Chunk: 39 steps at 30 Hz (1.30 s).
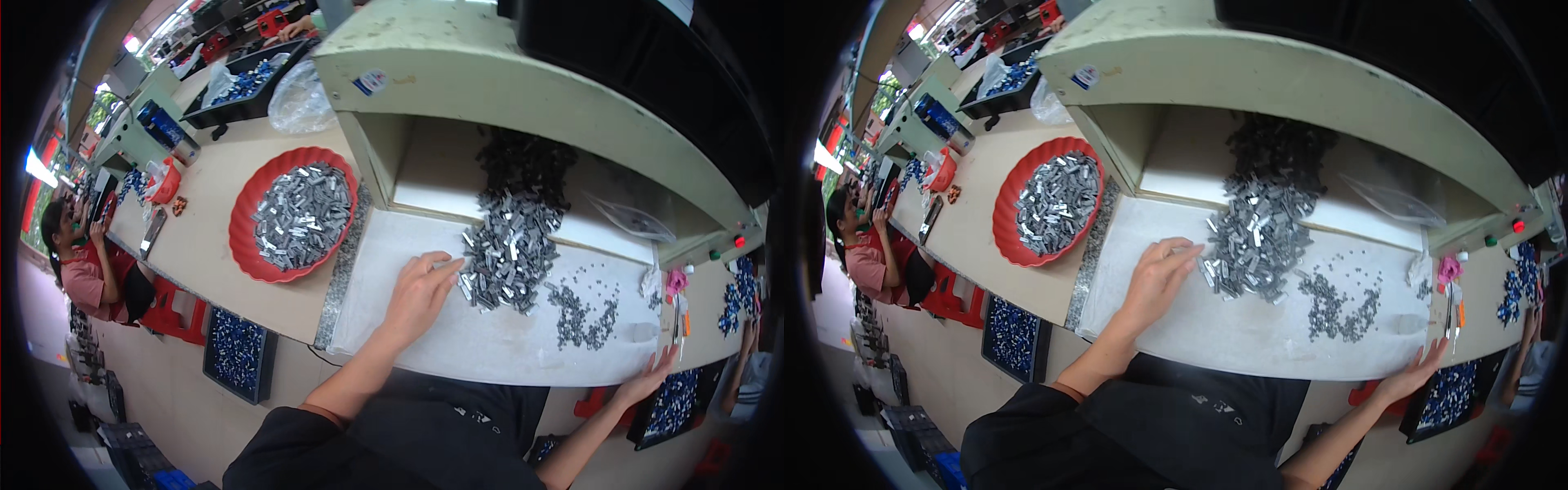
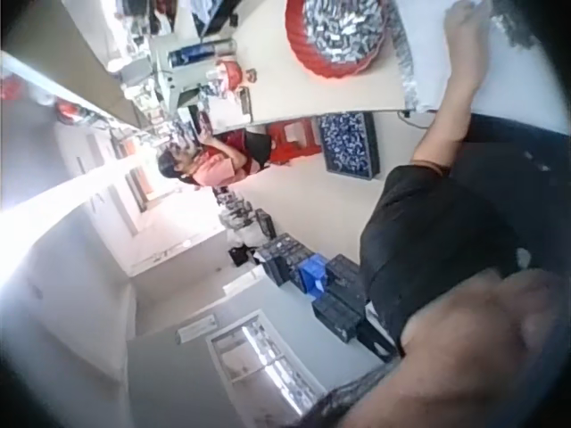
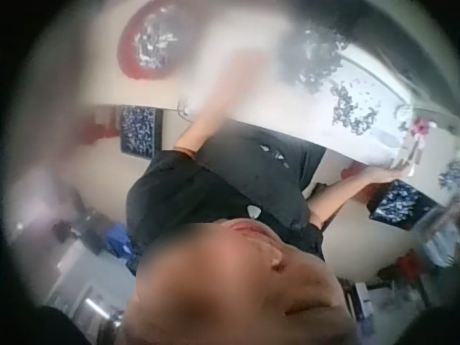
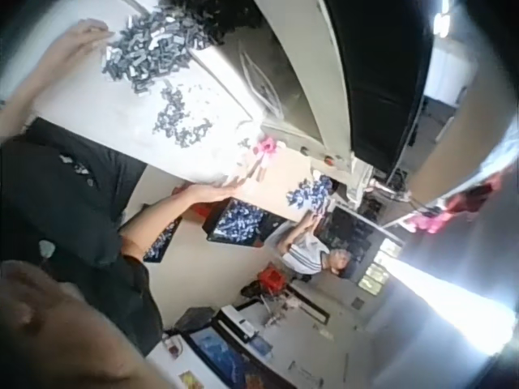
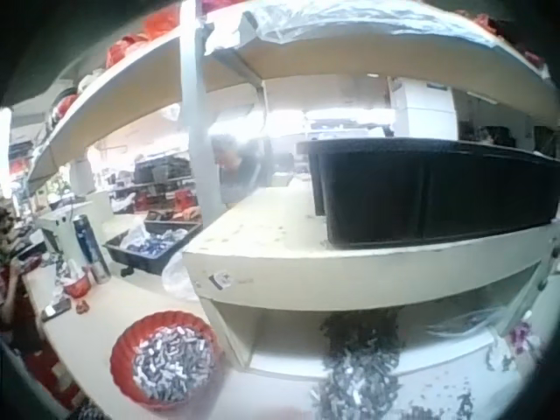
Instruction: The person puts away a water bottle, then applies glue from a squeeze bottle onto small metal components and fits them together by hand.
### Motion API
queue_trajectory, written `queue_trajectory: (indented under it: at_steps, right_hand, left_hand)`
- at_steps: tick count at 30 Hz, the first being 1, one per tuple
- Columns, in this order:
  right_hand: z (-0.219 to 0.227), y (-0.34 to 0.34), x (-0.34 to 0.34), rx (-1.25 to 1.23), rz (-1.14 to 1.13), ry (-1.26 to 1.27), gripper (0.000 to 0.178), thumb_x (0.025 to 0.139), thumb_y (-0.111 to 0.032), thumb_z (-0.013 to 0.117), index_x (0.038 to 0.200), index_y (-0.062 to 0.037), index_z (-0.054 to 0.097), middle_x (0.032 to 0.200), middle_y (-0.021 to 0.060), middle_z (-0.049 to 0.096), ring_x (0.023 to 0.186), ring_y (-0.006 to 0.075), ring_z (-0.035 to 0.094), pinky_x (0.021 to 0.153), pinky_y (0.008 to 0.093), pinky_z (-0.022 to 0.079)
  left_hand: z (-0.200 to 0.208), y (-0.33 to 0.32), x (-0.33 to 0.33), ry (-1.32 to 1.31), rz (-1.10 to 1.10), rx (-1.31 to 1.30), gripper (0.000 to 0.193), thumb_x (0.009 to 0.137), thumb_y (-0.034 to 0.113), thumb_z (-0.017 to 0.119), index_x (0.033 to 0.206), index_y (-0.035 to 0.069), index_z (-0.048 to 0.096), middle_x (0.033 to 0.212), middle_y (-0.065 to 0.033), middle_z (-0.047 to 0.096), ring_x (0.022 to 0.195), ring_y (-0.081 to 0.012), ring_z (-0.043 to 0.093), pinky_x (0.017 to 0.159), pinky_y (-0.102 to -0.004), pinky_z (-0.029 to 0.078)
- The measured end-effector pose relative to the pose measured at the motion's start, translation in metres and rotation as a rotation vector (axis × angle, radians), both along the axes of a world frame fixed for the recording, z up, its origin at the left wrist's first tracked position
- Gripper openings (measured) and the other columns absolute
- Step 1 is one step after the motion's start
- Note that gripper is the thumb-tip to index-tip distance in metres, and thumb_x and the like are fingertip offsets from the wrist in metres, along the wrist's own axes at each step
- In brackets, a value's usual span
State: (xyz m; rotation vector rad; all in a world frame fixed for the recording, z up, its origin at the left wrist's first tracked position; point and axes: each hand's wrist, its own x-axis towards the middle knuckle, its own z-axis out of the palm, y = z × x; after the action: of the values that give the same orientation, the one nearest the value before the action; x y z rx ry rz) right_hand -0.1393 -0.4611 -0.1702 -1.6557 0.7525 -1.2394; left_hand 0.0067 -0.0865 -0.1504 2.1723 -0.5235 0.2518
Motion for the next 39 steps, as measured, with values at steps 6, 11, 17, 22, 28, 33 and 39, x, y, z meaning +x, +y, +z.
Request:
queue_trajectory:
  at_steps: [6, 11, 17, 22, 28, 33, 39]
  right_hand:
    - [0.004, 0.008, 0.016, 0.034, 0.031, 0.033, 0.046, 0.091, -0.030, 0.034, 0.126, -0.0017, 0.033, 0.128, 0.0116, 0.038, 0.118, 0.0235, 0.036, 0.097, 0.0360, 0.028]
    - [-0.004, 0.007, 0.016, -0.127, 0.133, 0.102, 0.042, 0.087, -0.014, 0.046, 0.125, 0.0011, 0.033, 0.127, 0.0156, 0.037, 0.117, 0.0230, 0.037, 0.097, 0.0324, 0.028]
    - [-0.008, 0.007, 0.015, -0.134, 0.136, 0.210, 0.045, 0.083, -0.007, 0.052, 0.124, 0.0024, 0.033, 0.124, 0.0172, 0.039, 0.114, 0.0229, 0.039, 0.097, 0.0333, 0.028]
    - [-0.011, -0.004, 0.013, -0.057, 0.210, 0.254, 0.042, 0.082, -0.006, 0.054, 0.119, 0.0038, 0.038, 0.119, 0.0167, 0.044, 0.110, 0.0220, 0.042, 0.095, 0.0322, 0.030]
    - [-0.007, -0.001, 0.018, -0.060, 0.195, 0.230, 0.037, 0.081, -0.003, 0.055, 0.114, 0.0019, 0.041, 0.106, 0.0099, 0.050, 0.097, 0.0148, 0.047, 0.085, 0.0253, 0.035]
    - [-0.002, 0.000, 0.023, -0.141, 0.092, 0.373, 0.038, 0.078, -0.005, 0.057, 0.113, -0.0003, 0.045, 0.077, -0.0015, 0.037, 0.066, 0.0069, 0.029, 0.071, 0.0185, 0.034]
    - [0.008, 0.017, 0.023, -0.143, 0.158, 0.201, 0.029, 0.079, -0.003, 0.053, 0.107, 0.0019, 0.047, 0.088, 0.0068, 0.055, 0.078, 0.0104, 0.049, 0.076, 0.0227, 0.040]
  left_hand:
    - [0.022, 0.010, 0.008, -0.056, 0.040, 0.128, 0.016, 0.069, 0.005, 0.062, 0.085, 0.004, 0.061, 0.089, -0.0097, 0.057, 0.078, -0.0268, 0.052, 0.073, -0.0350, 0.039]
    - [0.017, 0.002, 0.011, 0.023, -0.019, 0.165, 0.025, 0.068, 0.001, 0.062, 0.093, 0.004, 0.059, 0.091, -0.0103, 0.058, 0.081, -0.0253, 0.053, 0.073, -0.0310, 0.041]
    - [0.011, -0.003, 0.005, 0.049, -0.040, 0.200, 0.025, 0.067, -0.002, 0.062, 0.091, 0.003, 0.058, 0.086, -0.0098, 0.054, 0.080, -0.0239, 0.054, 0.069, -0.0305, 0.044]
    - [0.007, -0.002, 0.010, 0.131, -0.046, 0.207, 0.018, 0.066, -0.003, 0.063, 0.084, 0.000, 0.058, 0.083, -0.0089, 0.053, 0.076, -0.0233, 0.055, 0.063, -0.0286, 0.045]
    - [0.016, -0.003, 0.000, 0.105, -0.027, 0.041, 0.011, 0.066, -0.001, 0.064, 0.074, 0.000, 0.057, 0.076, -0.0100, 0.058, 0.066, -0.0222, 0.056, 0.060, -0.0285, 0.045]
    - [0.019, -0.025, -0.027, 0.213, -0.301, -0.185, 0.012, 0.069, -0.002, 0.062, 0.080, 0.000, 0.059, 0.076, -0.0073, 0.059, 0.063, -0.0138, 0.056, 0.058, -0.0235, 0.044]
    - [0.005, -0.064, -0.045, 0.295, -0.453, -0.083, 0.011, 0.069, -0.003, 0.061, 0.079, 0.002, 0.060, 0.076, -0.0075, 0.058, 0.069, -0.0186, 0.056, 0.062, -0.0276, 0.045]
